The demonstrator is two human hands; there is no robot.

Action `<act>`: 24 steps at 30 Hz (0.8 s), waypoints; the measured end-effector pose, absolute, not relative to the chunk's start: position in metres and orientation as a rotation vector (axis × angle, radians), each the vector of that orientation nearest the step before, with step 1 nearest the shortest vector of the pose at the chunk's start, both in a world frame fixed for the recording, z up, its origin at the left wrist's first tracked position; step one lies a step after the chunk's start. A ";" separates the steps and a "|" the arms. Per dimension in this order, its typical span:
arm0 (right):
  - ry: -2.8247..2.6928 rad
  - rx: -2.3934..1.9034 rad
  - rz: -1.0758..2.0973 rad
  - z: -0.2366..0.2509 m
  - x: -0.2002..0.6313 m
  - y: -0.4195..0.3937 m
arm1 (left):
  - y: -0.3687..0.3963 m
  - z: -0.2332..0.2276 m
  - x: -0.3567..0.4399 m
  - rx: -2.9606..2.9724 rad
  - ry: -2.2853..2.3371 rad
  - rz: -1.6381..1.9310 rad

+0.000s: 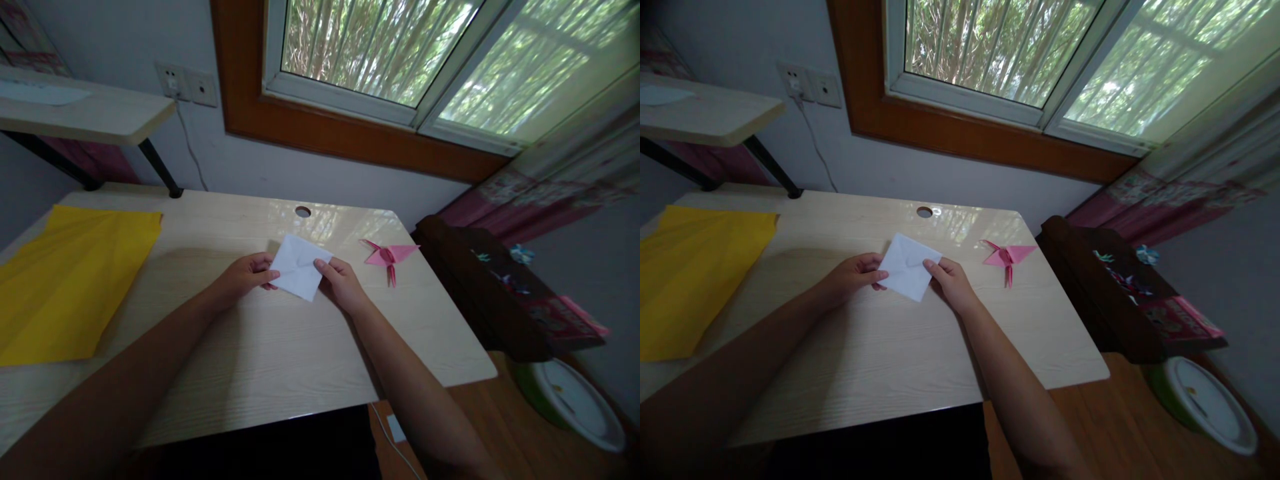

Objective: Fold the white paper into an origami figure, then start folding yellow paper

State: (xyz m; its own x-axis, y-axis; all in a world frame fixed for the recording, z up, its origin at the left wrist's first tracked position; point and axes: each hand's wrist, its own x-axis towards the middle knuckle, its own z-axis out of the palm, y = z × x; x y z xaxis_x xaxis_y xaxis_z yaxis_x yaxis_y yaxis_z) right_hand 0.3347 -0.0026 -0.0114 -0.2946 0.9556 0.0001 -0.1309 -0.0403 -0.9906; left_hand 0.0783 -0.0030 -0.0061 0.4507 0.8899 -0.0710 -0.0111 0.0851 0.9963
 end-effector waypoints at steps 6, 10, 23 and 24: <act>-1.222 -0.968 1.613 -0.015 0.338 -0.001 | -0.003 -0.011 0.076 1.310 0.835 0.861; -1.279 -0.949 1.631 -0.018 0.339 -0.001 | -0.003 -0.012 0.078 1.236 0.803 0.926; -1.581 -0.919 1.543 -0.003 0.335 -0.009 | -0.004 -0.015 0.084 1.232 0.839 1.032; -1.599 -0.929 1.529 -0.002 0.334 -0.009 | -0.004 -0.016 0.085 1.255 0.829 1.054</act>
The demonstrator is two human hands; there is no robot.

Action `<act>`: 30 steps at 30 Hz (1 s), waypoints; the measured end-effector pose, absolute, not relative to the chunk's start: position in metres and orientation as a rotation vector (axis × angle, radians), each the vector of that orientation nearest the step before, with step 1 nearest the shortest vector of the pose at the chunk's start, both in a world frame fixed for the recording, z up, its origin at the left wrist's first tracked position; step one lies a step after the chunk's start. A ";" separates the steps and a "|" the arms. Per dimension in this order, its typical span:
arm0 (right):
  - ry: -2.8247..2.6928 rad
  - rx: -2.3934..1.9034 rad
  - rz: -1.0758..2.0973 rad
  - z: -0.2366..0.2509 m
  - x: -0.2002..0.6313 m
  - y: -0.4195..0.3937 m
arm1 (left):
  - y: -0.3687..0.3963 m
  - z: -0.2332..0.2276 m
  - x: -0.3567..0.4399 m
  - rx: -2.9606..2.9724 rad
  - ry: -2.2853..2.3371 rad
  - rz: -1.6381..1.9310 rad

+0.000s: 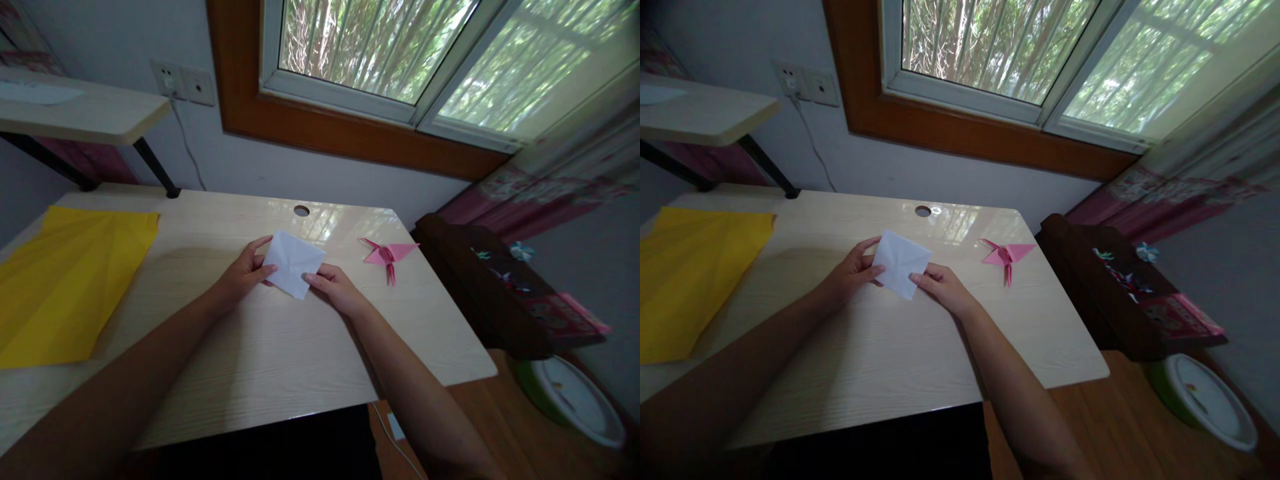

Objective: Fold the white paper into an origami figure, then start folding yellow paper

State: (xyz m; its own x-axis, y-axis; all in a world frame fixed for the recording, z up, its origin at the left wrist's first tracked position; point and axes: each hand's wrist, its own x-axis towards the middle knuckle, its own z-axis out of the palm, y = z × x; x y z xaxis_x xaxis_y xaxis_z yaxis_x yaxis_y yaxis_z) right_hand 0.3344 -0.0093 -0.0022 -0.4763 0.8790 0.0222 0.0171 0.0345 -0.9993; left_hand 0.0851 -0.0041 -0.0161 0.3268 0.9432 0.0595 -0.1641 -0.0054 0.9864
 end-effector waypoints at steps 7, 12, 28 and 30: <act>-1.554 -1.056 1.465 -0.005 0.333 -0.007 | -0.008 -0.018 0.088 1.405 0.867 1.176; -1.498 -1.038 1.448 -0.003 0.329 -0.007 | -0.010 -0.012 0.085 1.321 0.923 1.121; -1.721 -1.053 0.783 -0.013 0.327 -0.003 | -0.009 -0.003 0.084 1.174 1.004 1.129; -1.855 -1.022 0.707 -0.010 0.327 -0.006 | -0.009 -0.002 0.084 1.149 0.986 1.102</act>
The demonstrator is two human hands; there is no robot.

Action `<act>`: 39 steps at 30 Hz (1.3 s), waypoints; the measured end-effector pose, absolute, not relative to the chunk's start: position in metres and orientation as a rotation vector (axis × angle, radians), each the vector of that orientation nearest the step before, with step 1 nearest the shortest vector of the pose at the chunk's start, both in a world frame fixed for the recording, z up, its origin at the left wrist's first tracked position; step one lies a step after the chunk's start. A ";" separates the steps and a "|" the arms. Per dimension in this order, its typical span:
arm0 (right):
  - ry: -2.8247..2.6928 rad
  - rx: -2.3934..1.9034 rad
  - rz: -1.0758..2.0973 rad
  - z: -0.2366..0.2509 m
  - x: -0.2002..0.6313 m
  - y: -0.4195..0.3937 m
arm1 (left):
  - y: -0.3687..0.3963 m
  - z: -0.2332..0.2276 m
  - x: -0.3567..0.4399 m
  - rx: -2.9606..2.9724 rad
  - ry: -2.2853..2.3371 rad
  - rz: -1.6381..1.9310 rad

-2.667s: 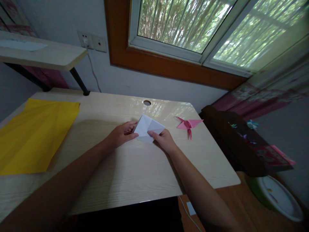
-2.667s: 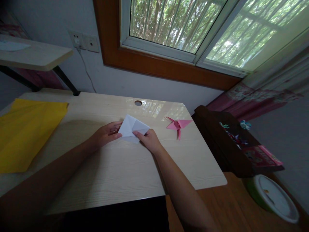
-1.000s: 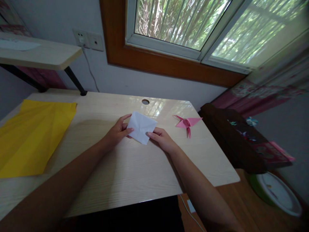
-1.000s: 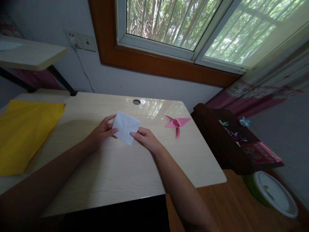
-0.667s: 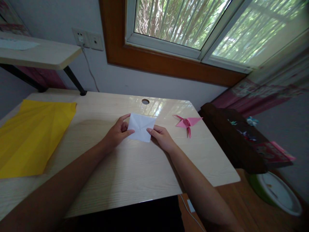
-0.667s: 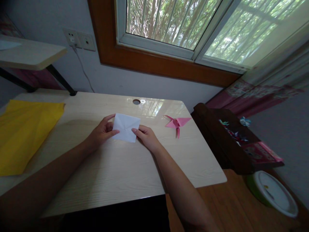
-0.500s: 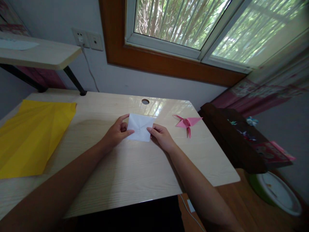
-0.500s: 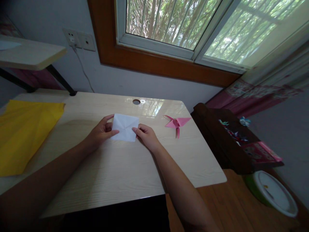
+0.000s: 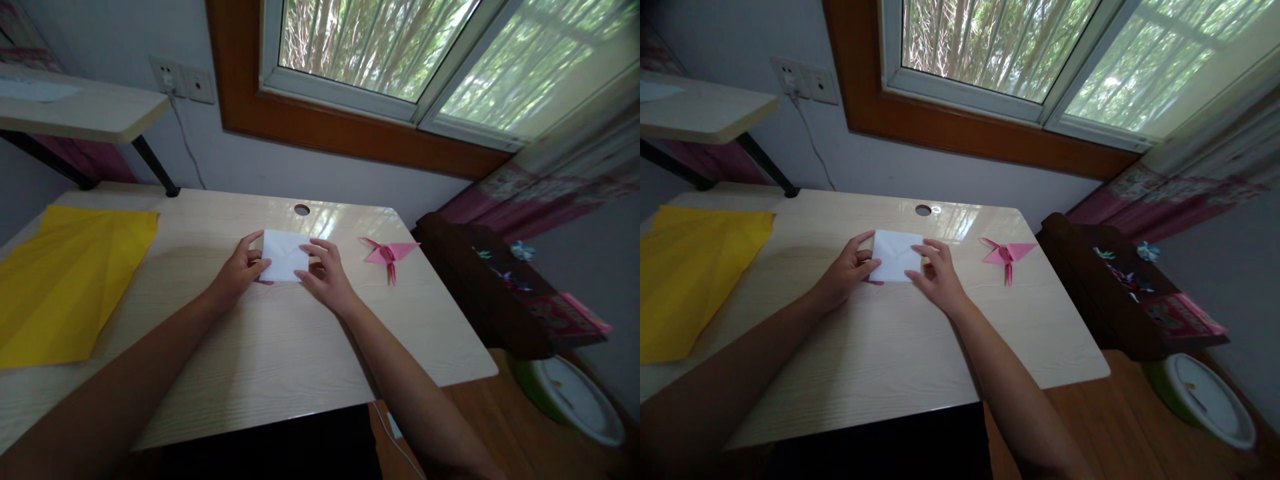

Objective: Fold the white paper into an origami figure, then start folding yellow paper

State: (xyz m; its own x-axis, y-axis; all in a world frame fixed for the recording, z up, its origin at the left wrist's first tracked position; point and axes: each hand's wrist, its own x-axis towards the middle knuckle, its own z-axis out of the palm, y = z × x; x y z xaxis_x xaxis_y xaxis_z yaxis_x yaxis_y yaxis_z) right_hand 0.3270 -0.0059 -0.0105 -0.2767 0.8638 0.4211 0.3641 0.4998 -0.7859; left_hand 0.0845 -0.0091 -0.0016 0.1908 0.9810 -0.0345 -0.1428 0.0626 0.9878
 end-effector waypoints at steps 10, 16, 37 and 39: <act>-1.974 -0.966 0.619 -0.008 0.326 -0.006 | -0.005 -0.008 0.083 1.115 0.900 1.097; -2.099 -0.886 0.470 -0.005 0.329 -0.005 | -0.007 -0.006 0.082 1.122 0.890 1.051; -1.865 -1.053 0.366 0.005 0.337 -0.015 | -0.016 -0.001 0.076 1.403 0.901 1.169; -1.759 -1.117 0.386 0.007 0.338 -0.015 | -0.014 0.002 0.075 1.551 1.061 1.321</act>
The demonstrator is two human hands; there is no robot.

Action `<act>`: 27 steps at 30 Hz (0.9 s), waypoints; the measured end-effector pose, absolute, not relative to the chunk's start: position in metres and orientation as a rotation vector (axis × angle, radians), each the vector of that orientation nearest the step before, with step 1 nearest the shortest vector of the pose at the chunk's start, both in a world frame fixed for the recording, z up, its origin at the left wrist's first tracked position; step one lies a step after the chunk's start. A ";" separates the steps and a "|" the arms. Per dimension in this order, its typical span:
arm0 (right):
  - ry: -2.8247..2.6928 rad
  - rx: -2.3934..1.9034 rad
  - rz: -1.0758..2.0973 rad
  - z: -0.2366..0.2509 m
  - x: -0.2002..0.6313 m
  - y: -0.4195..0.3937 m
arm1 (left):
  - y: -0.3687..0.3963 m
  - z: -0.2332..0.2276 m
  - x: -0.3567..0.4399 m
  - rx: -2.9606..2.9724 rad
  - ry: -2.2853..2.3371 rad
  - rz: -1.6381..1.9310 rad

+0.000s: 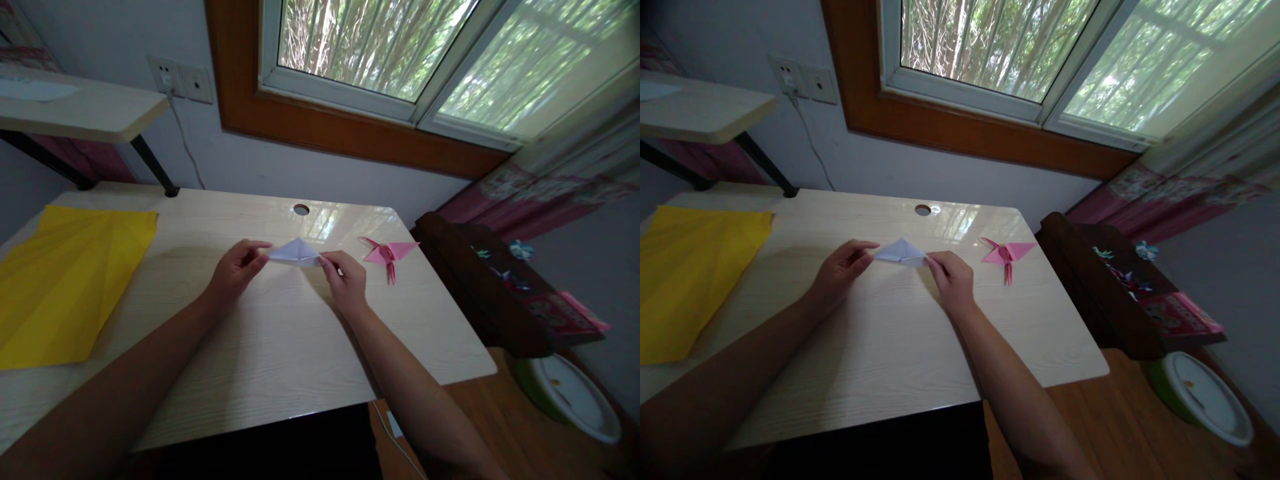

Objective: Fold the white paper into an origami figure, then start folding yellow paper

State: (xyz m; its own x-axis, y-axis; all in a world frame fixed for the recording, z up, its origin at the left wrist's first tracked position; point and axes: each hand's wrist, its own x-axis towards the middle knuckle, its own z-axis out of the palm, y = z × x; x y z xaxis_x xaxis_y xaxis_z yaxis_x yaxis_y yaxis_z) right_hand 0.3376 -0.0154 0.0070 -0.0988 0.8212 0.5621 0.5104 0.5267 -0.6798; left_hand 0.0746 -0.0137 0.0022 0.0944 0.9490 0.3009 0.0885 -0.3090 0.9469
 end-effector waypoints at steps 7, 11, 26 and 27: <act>-1.472 -1.178 0.734 0.003 0.336 -0.011 | -0.007 -0.003 0.076 1.502 0.910 1.219; -1.471 -1.154 0.880 -0.003 0.332 -0.010 | -0.012 -0.011 0.082 1.433 0.857 1.072; -1.790 -0.911 0.821 0.005 0.330 -0.008 | -0.022 -0.003 0.083 1.790 0.906 0.977; -1.803 -0.895 0.822 0.005 0.330 -0.009 | -0.022 -0.002 0.084 1.813 0.917 0.974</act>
State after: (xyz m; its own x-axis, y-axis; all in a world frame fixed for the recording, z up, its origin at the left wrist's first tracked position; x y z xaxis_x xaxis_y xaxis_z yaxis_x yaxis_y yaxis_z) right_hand 0.3296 -0.0085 0.0055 -0.3018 0.8464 0.4389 0.2241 0.5104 -0.8302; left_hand 0.0843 -0.0223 -0.0021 0.4254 0.8695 0.2512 0.1987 -0.3605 0.9114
